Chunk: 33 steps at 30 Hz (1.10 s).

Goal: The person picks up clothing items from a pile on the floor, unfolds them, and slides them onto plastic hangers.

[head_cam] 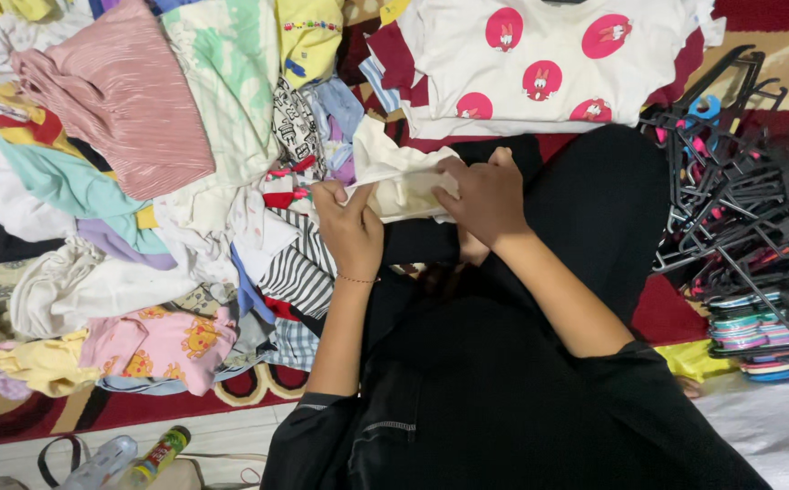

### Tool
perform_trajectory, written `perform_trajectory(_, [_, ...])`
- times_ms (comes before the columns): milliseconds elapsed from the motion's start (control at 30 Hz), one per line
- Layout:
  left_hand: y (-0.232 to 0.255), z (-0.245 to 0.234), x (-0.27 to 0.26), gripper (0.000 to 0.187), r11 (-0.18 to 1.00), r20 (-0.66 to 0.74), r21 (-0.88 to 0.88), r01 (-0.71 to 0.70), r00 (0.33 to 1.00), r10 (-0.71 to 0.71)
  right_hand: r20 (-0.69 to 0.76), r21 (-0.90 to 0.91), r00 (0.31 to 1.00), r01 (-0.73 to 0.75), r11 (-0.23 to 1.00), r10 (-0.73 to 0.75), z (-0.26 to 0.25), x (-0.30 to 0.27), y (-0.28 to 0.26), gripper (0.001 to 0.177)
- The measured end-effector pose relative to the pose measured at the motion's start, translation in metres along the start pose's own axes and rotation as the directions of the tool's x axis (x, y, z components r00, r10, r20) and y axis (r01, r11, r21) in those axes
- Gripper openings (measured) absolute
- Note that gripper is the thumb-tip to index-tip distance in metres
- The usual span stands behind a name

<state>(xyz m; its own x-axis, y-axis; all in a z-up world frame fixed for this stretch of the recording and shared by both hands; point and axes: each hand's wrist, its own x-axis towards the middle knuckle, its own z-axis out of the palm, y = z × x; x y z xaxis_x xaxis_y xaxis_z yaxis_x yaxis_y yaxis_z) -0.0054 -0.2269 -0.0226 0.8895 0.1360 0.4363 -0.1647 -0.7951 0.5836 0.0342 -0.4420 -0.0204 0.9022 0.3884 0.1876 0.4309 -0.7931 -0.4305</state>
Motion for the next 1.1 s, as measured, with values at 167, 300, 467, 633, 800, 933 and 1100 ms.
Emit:
perform_trajectory(167, [0.019,-0.011,0.005,0.033,0.995,0.056,0.096,0.024,0.998,-0.029,0.025,-0.122,0.996,-0.086,0.989,0.09,0.004,-0.004,0.017,0.073])
perform_trajectory(300, [0.02,-0.017,0.007,0.035,0.994,0.284,0.043,0.104,0.952,-0.112,0.0,-0.173,0.993,-0.118,0.978,0.119,0.004,-0.011,0.023,0.068])
perform_trajectory(467, [0.006,-0.012,0.001,0.039,0.97,0.26,-0.202,0.132,0.963,-0.077,0.081,0.417,0.997,-0.017,0.909,-0.019,-0.037,-0.028,0.028,0.028])
perform_trajectory(633, [-0.007,-0.002,-0.006,0.045,0.948,0.285,-0.306,0.084,0.958,0.007,-0.157,0.354,0.951,-0.197,0.914,0.266,-0.08,-0.081,0.12,0.021])
perform_trajectory(800, [-0.001,0.0,-0.002,0.035,0.945,0.316,-0.324,0.051,0.947,0.057,-0.432,0.052,0.648,-0.676,0.735,0.627,-0.078,-0.179,0.23,0.009])
perform_trajectory(933, [0.003,0.004,-0.001,0.04,0.948,0.315,-0.315,0.038,0.947,0.067,-0.528,0.095,0.43,-0.827,0.554,0.732,-0.043,-0.23,0.308,0.01])
perform_trajectory(1100, [0.019,0.006,0.003,0.038,0.953,0.322,-0.299,0.052,0.946,0.05,-0.412,-0.108,0.336,-0.941,0.321,0.847,-0.02,-0.229,0.322,0.034])
